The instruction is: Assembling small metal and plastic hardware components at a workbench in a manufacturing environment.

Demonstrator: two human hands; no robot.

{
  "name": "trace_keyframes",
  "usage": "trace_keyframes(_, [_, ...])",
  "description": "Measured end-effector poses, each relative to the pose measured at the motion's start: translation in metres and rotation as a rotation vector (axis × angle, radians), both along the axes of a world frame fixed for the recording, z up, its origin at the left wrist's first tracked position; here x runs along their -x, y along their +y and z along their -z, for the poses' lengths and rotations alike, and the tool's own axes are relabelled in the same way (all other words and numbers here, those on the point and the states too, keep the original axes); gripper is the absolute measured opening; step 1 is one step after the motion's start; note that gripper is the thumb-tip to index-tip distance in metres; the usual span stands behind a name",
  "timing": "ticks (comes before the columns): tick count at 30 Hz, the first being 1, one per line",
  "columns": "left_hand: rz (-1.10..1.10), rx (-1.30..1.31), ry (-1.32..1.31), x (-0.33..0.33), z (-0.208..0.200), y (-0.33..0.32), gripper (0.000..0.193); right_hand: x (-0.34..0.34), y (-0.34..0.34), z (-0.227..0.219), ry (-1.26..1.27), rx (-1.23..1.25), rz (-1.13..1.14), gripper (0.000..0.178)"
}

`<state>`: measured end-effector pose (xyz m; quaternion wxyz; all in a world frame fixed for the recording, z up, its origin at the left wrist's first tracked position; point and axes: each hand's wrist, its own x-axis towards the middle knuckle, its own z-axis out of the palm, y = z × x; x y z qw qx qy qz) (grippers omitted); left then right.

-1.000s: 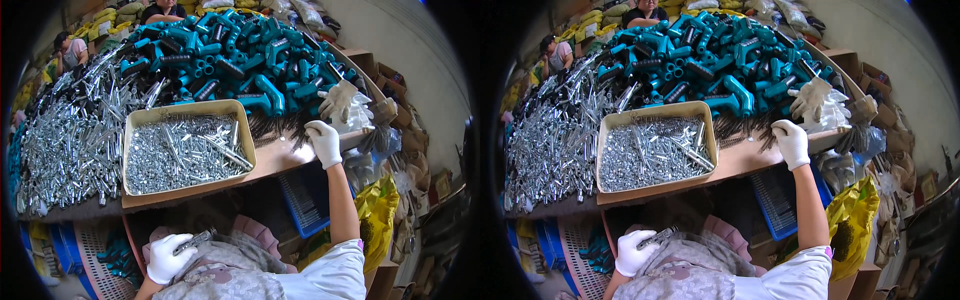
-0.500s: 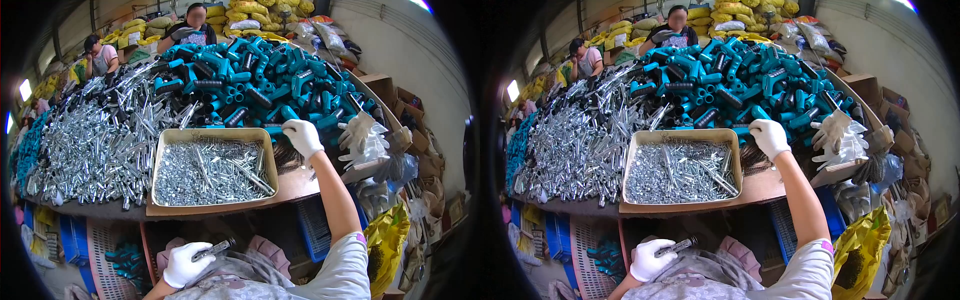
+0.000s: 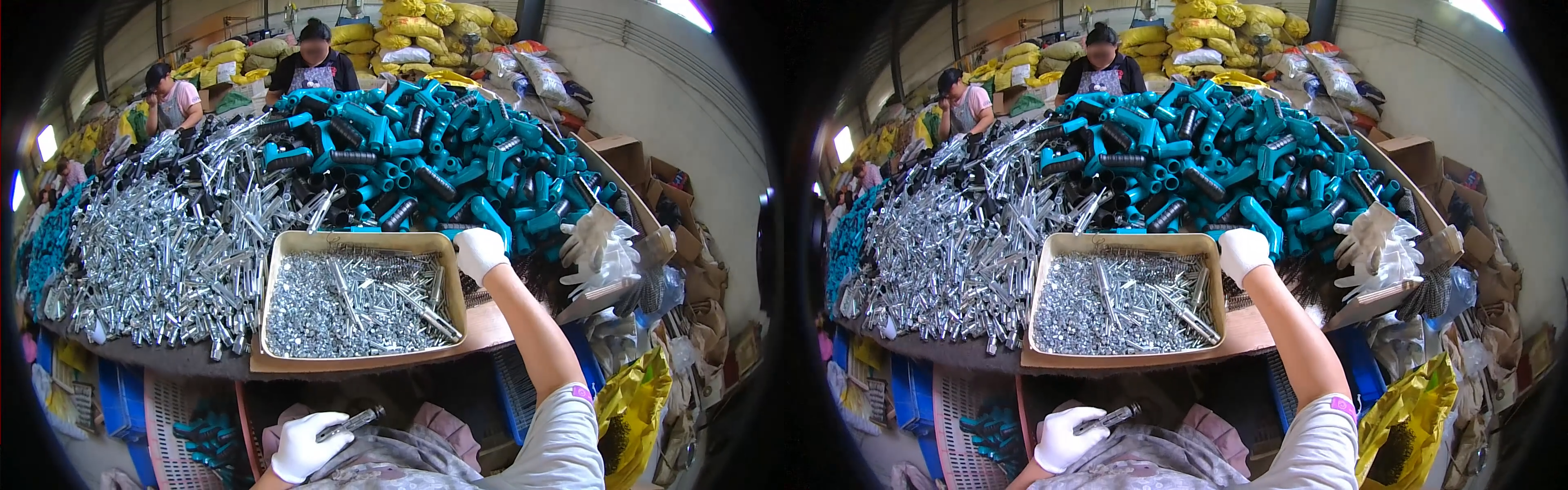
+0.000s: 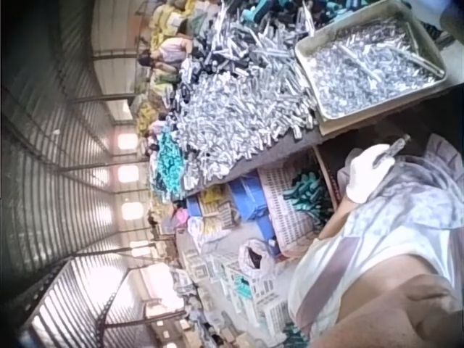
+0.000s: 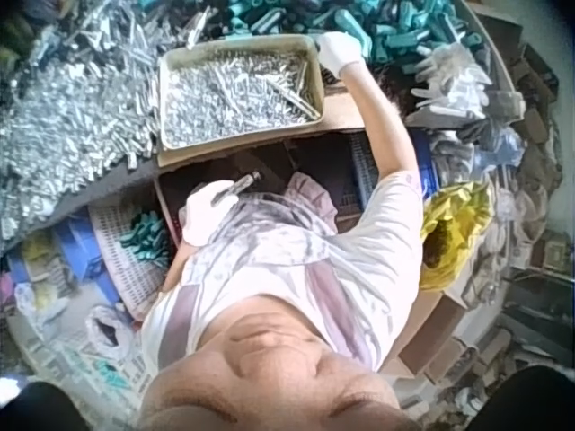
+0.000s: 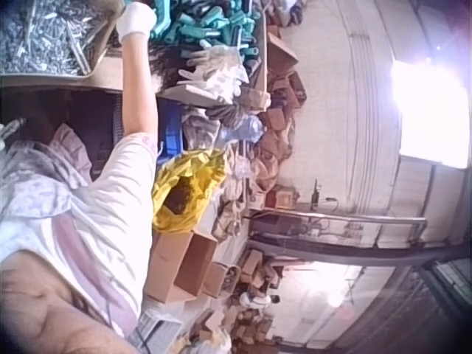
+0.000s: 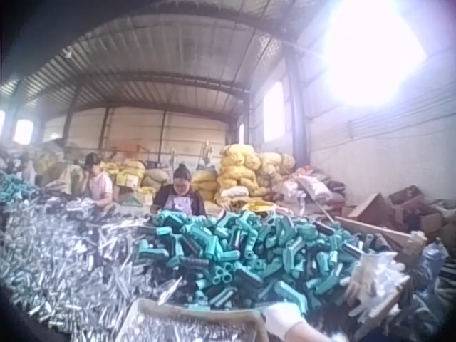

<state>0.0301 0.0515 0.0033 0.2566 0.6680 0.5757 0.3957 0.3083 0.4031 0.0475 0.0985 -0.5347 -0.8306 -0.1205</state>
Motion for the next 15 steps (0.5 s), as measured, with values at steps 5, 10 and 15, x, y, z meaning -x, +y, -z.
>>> trace_keyframes(5, [0.048, 0.009, -0.034, -0.013, -0.019, 0.014, 0.031, -0.003, 0.001, 0.026, 0.128, -0.132, -0.037, 0.010])
trace_keyframes(10, [0.037, -0.012, -0.035, -0.013, -0.020, 0.001, 0.030, -0.007, -0.004, 0.036, 0.437, -0.065, 0.056, 0.023])
trace_keyframes(15, [0.029, -0.055, 0.006, -0.010, -0.014, -0.013, 0.031, -0.003, -0.007, 0.024, 0.598, -0.059, 0.169, 0.024])
